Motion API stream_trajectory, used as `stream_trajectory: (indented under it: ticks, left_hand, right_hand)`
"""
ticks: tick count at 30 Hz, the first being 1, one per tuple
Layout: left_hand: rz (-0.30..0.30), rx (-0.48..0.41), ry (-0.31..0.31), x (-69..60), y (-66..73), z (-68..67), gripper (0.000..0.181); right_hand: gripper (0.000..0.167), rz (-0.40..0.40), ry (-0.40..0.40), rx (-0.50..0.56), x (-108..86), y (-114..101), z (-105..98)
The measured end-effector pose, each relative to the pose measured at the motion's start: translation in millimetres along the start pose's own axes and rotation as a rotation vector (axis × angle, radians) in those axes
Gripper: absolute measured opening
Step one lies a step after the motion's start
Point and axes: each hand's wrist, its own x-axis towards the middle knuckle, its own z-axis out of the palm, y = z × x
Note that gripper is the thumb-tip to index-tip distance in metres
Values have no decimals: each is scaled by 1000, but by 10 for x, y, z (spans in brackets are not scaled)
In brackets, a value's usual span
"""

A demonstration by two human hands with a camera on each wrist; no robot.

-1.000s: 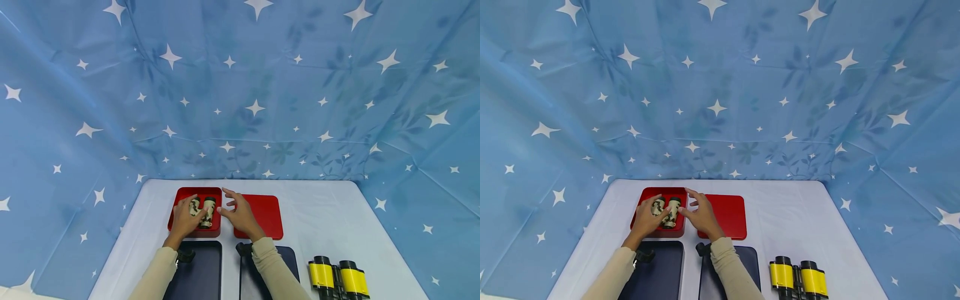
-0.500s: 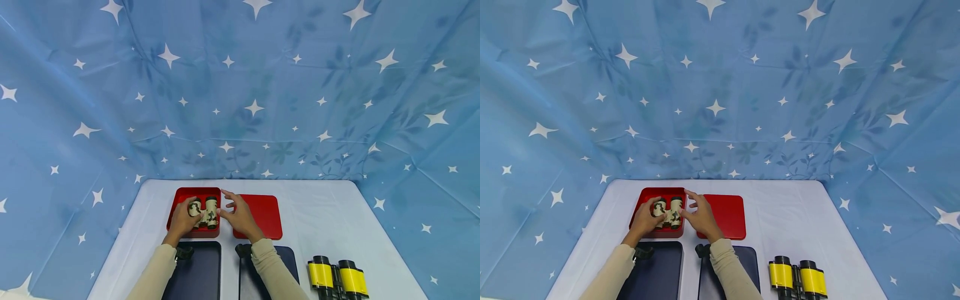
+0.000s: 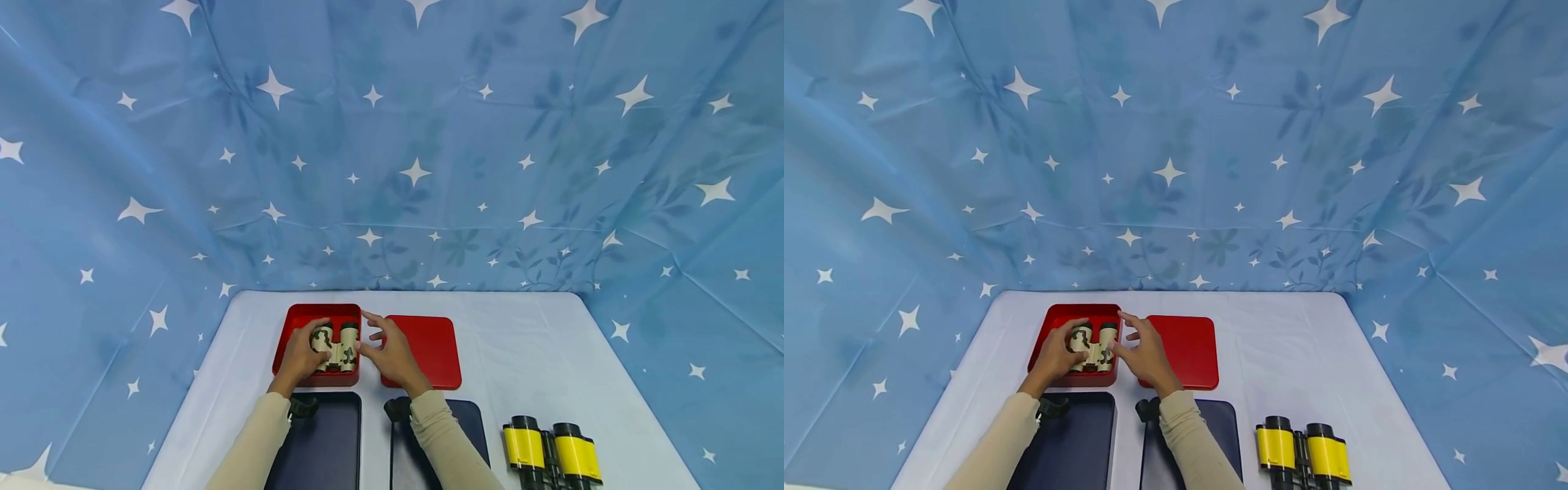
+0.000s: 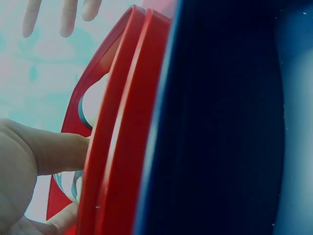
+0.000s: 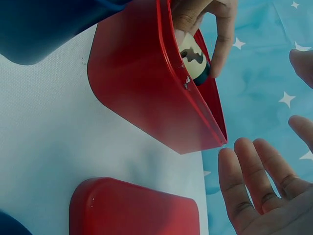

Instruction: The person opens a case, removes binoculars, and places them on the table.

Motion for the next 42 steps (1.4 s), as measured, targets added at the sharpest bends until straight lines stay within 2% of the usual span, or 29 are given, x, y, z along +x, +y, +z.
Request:
stream_trajectory:
  ticks: [5, 13, 16, 26, 29, 42]
  left_hand:
    - [18, -29, 13, -1, 3, 14, 64]
    - [-15, -68, 44, -21, 3, 22, 62]
    - [-37, -82, 54, -22, 15, 7, 62]
    - [-22, -143, 97, -60, 82, -97, 62]
    - [-28, -157, 101, -57, 117, -119, 61]
    - [16, -207, 106, -85, 376, -191, 63]
  right_hand:
    - [67, 6, -3, -9, -4, 18, 2]
    - [65, 1, -4, 8, -7, 9, -5]
    - [64, 6, -6, 4, -2, 13, 1]
    - [64, -8, -45, -1, 20, 18, 29]
    - [65, -8, -53, -13, 22, 14, 39]
    - [65, -25, -74, 13, 15, -65, 34]
